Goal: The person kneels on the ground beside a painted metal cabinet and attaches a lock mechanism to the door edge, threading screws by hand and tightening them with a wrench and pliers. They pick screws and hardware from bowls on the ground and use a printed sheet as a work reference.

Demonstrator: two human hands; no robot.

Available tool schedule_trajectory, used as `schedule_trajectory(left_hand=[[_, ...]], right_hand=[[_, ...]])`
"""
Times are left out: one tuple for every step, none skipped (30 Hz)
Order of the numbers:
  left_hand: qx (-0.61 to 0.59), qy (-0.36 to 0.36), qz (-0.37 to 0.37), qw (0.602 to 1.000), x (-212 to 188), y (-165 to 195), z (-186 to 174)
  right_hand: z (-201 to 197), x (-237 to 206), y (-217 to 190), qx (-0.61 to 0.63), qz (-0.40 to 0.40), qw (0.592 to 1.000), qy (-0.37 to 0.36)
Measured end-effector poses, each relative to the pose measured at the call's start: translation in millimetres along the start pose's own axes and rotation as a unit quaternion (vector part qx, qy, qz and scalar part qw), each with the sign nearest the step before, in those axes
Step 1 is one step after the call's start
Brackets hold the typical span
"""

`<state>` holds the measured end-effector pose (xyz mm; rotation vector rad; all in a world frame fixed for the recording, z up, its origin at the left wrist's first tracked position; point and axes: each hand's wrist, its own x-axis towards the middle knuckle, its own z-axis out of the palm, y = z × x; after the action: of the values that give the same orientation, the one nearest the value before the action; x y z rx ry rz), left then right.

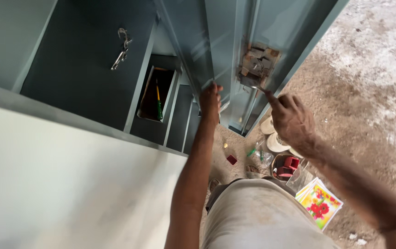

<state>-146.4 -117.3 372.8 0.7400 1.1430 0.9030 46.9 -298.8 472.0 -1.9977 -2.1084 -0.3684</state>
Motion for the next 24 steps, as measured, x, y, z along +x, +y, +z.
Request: schedule_trajectory(left_hand=[[-0.015,-0.001,-0.028,1.0,-4,-9,-4],[-0.023,-0.018,-0.026,0.999,-7,-17,-7],[-0.032,-0.033,-0.026,0.999,-10,-25,-10],[-0.042,-0.048,-0.025,0.998,-13,-32,-14],[-0.036,-0.047,-0.037,0.998,-16,-38,-18],[-0.03,-0.047,-0.048,0.997,-18,-43,-22],[-0.025,-0.046,-0.058,0.997,-20,-47,-27],[-0.035,-0.053,-0.046,0.997,-22,-50,-31],[-0.044,-0.059,-0.036,0.997,-25,-53,-36],[-0.054,-0.065,-0.026,0.996,-27,-55,-41],[-0.044,-0.055,-0.026,0.997,-29,-57,-45],[-0.034,-0.045,-0.026,0.998,-32,-57,-49],[-0.025,-0.034,-0.026,0.999,-34,-58,-52],[-0.027,-0.035,-0.024,0.999,-37,-58,-55],[-0.028,-0.035,-0.018,0.999,-38,-57,-58],[-0.028,-0.036,-0.012,0.999,-40,-56,-61],[-0.024,-0.031,-0.011,0.999,-41,-53,-64],[-0.02,-0.027,-0.012,0.999,-42,-51,-66],[-0.016,-0.022,-0.015,1.0,-44,-49,-68],[-0.018,-0.02,-0.018,0.999,-44,-48,-69],[-0.019,-0.02,-0.023,0.999,-46,-47,-71],[-0.022,-0.018,-0.028,0.999,-47,-47,-71],[-0.016,-0.017,-0.032,0.999,-49,-47,-73],[-0.011,-0.014,-0.032,0.999,-49,-47,-73]], right_hand=[[-1,3,1,-0.035,-0.055,0.997,0.043],[-3,6,2,-0.07,-0.112,0.988,0.084],[-5,8,4,-0.103,-0.171,0.972,0.123],[-7,10,7,-0.132,-0.165,0.972,0.102],[-11,11,10,-0.16,-0.159,0.971,0.082],[-14,12,13,-0.188,-0.154,0.968,0.063],[-18,12,15,-0.191,-0.182,0.961,0.079],[-23,14,18,-0.193,-0.212,0.953,0.095],[-26,15,19,-0.195,-0.241,0.944,0.111],[-30,17,19,-0.218,-0.256,0.929,0.153],[-33,20,20,-0.241,-0.27,0.911,0.195],[-37,22,19,-0.263,-0.283,0.891,0.237],[-39,24,18,-0.305,-0.23,0.914,0.138],[-41,25,16,-0.342,-0.174,0.923,0.037],[-42,27,15,-0.376,-0.115,0.918,-0.062],[-42,27,13,-0.34,-0.189,0.921,0.026],[-42,28,13,-0.295,-0.265,0.911,0.115],[-40,27,13,-0.261,-0.317,0.896,0.17],[-38,27,13,-0.263,-0.313,0.897,0.169],[-35,27,14,-0.277,-0.298,0.899,0.164],[-32,25,16,-0.298,-0.258,0.908,0.139],[-28,26,19,-0.295,-0.255,0.912,0.128],[-23,23,19,-0.291,-0.269,0.908,0.134],[-19,22,22,-0.271,-0.311,0.896,0.162]])
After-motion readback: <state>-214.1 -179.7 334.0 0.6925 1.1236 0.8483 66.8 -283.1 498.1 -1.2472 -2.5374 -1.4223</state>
